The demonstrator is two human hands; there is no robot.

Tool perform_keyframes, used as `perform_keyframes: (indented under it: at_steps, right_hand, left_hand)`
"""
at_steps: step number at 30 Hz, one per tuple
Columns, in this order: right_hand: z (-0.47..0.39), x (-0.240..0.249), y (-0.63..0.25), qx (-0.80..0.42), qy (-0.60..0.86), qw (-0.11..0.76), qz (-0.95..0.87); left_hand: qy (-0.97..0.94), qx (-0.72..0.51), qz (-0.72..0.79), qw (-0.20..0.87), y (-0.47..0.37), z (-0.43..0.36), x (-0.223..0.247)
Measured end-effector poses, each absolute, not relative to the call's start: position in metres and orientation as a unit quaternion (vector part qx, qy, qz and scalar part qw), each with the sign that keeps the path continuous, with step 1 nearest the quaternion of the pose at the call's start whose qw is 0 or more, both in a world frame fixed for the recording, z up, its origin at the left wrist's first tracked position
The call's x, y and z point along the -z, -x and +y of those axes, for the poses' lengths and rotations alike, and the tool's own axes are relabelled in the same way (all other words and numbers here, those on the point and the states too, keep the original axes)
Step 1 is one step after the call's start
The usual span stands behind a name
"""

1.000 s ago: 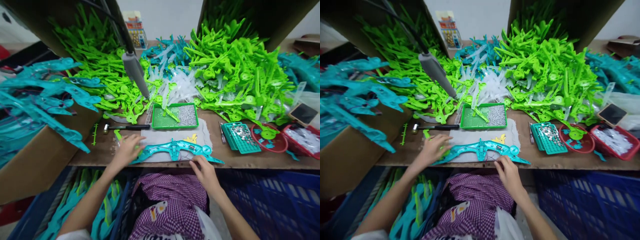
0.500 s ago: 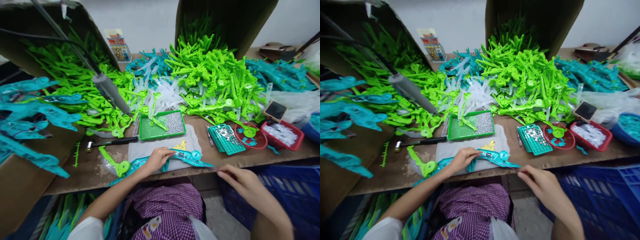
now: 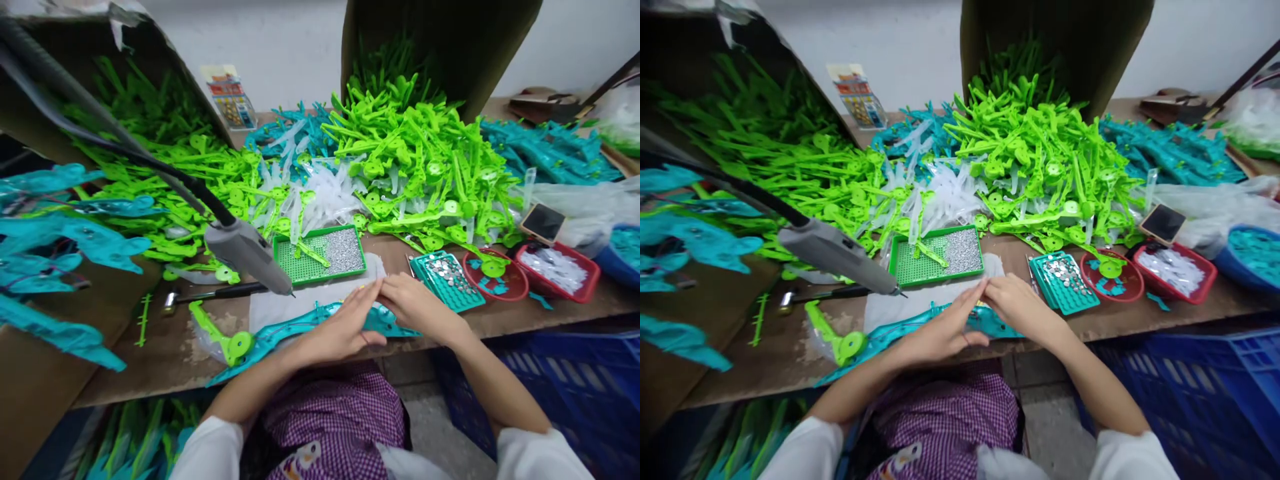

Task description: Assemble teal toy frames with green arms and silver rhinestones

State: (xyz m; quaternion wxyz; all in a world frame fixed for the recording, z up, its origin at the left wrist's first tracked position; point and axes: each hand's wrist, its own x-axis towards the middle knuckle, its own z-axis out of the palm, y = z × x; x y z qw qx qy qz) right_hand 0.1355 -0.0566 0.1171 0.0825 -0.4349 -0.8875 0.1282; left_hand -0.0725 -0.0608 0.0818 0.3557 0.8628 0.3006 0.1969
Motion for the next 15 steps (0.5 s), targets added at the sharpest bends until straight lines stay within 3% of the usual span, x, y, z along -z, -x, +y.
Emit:
perform_keyframes:
  at_steps: [2,6,9,15]
  right_hand:
    - [-0.053,-0.117,-0.143,-0.107,0.480,0.104,-0.865]
    - [-0.049,-0.114,-0.160,-0.085,0.525,0.125,-0.838]
    - [-0.046,-0.108,-0.151,-0.077,0.516,0.110,-0.846]
    - [-0.037,-0.096,-0.113,-0.185,0.425,0.197,-0.864]
  left_hand:
    - [-0.843,-0.180,0.312,0.400,0.073,-0.045,-0.080]
    - [-0.847,-0.110,0.377,0.359,0.113,-0.029,-0.076]
    - [-0.864,-0.072,0.336,0.369,0.134,-0.042,-0.090]
    - [-0.803,-0.272,0.362,0.388,0.073,-0.056,-0.102]
